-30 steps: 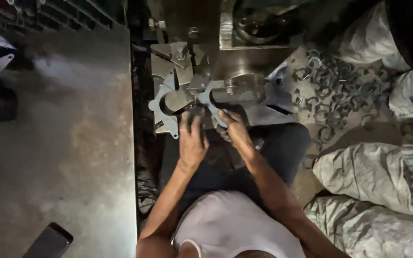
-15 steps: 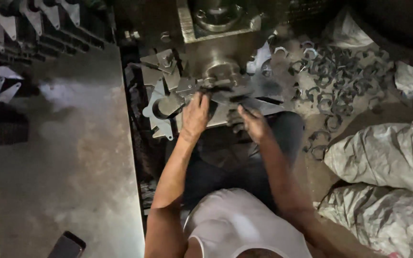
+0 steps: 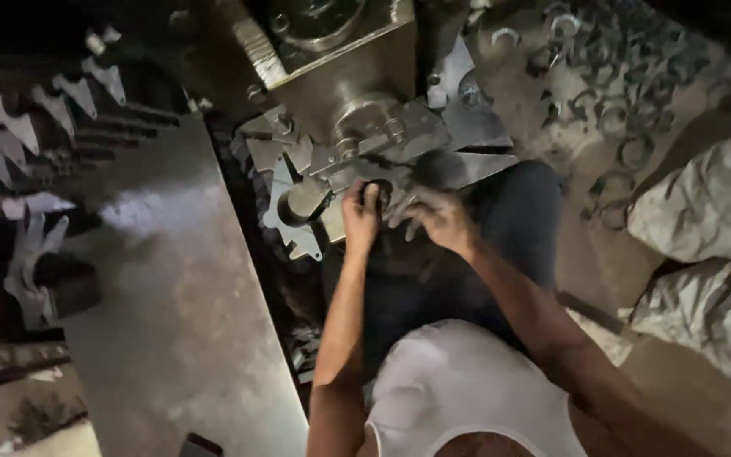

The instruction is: Manually feeding metal blanks into a stamping or press machine to fabricate parts.

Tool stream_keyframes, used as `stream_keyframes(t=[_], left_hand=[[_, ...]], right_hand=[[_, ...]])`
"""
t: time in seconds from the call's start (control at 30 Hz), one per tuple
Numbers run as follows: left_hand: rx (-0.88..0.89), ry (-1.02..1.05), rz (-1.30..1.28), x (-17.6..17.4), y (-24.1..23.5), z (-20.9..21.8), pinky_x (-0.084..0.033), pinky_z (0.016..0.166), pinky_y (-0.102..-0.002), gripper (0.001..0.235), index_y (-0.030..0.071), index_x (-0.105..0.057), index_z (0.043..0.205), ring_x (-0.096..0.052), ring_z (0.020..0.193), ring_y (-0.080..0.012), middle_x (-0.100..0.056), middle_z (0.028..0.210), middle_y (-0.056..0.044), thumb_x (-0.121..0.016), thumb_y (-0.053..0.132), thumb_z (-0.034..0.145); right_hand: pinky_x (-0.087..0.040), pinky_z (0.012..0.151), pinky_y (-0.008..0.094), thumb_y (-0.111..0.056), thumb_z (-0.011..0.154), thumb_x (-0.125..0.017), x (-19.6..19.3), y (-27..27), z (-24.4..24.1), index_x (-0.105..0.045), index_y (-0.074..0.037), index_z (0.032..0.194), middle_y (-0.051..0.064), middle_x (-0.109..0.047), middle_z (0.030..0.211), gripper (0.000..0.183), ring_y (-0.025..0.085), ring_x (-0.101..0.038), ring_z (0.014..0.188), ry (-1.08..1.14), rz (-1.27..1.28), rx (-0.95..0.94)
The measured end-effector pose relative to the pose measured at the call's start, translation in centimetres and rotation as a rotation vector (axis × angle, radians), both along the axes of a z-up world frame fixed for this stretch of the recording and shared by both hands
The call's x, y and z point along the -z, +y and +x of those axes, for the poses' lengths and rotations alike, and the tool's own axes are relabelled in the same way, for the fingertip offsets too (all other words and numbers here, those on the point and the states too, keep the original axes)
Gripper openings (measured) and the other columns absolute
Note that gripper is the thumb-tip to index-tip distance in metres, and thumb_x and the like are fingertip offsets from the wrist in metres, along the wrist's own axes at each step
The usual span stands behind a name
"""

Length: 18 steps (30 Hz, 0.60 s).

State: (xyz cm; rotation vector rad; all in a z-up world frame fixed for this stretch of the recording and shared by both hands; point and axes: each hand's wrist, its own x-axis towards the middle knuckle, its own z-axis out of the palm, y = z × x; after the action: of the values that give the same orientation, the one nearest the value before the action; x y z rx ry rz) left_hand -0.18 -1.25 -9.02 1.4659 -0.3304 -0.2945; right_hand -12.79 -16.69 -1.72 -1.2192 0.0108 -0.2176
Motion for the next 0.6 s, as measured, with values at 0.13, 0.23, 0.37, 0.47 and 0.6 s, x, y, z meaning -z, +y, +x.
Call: stream_keyframes(t=[0.13, 0.23, 0.37, 0.47, 0.6], left_hand=[[0.004, -0.446, 0.243, -4.3, -0.3, -1.1, -0.055, 0.082, -0.041, 0.022, -0.004, -0.067, 0.114, -0.069, 0.091, -0.0301, -0.073, 0.102, -0.017, -0.06, 0.005, 0.095], [0.075, -0.544, 0.407, -1.9, 0.2, -1.3, -0.055, 0.084, -0.045, 0.018, -0.002, -0.068, 0.109, -0.069, 0.093, -0.0409, -0.07, 0.1, -0.023, -0.062, 0.004, 0.094], [0.077, -0.663, 0.437, -2.4, 0.3, -1.2, -0.053, 0.083, -0.048, 0.015, -0.003, -0.066, 0.108, -0.063, 0.094, -0.0482, -0.066, 0.1, -0.026, -0.06, 0.005, 0.097], [0.064, -0.604, 0.413, -2.6, -0.1, -1.5, -0.053, 0.081, -0.047, 0.016, -0.002, -0.066, 0.108, -0.066, 0.092, -0.0453, -0.067, 0.099, -0.023, -0.058, 0.007, 0.097], [0.069, -0.577, 0.469, -2.5, -0.3, -1.8, -0.052, 0.078, -0.047, 0.011, -0.002, -0.066, 0.099, -0.064, 0.088, -0.0456, -0.066, 0.093, -0.023, -0.062, 0.008, 0.098]], right_hand=[[-0.063, 0.07, 0.031, 0.005, 0.094, -0.051, -0.6, 0.4, 2.2, -0.065, -0.001, 0.117, 0.012, -0.074, 0.108, 0.028, 0.021, -0.077, 0.095, -0.138, -0.649, 0.103], [-0.063, 0.076, 0.035, 0.003, 0.093, -0.056, 0.8, -1.2, 3.8, -0.066, -0.004, 0.117, 0.011, -0.077, 0.102, 0.028, 0.025, -0.078, 0.091, -0.169, -0.848, 0.224], [-0.062, 0.074, 0.038, -0.004, 0.096, -0.062, 3.2, -1.6, 4.7, -0.065, -0.006, 0.12, 0.009, -0.077, 0.105, 0.025, 0.029, -0.077, 0.088, -0.258, -0.945, 0.203], [-0.061, 0.067, 0.039, -0.012, 0.094, -0.069, 7.0, -1.2, 5.1, -0.068, -0.006, 0.124, 0.013, -0.077, 0.106, 0.031, 0.031, -0.075, 0.077, -0.305, -1.165, 0.401], [-0.061, 0.07, 0.038, -0.011, 0.095, -0.067, 6.6, -1.8, 5.1, -0.067, -0.008, 0.128, 0.01, -0.077, 0.102, 0.033, 0.029, -0.076, 0.081, -0.269, -0.998, 0.259]])
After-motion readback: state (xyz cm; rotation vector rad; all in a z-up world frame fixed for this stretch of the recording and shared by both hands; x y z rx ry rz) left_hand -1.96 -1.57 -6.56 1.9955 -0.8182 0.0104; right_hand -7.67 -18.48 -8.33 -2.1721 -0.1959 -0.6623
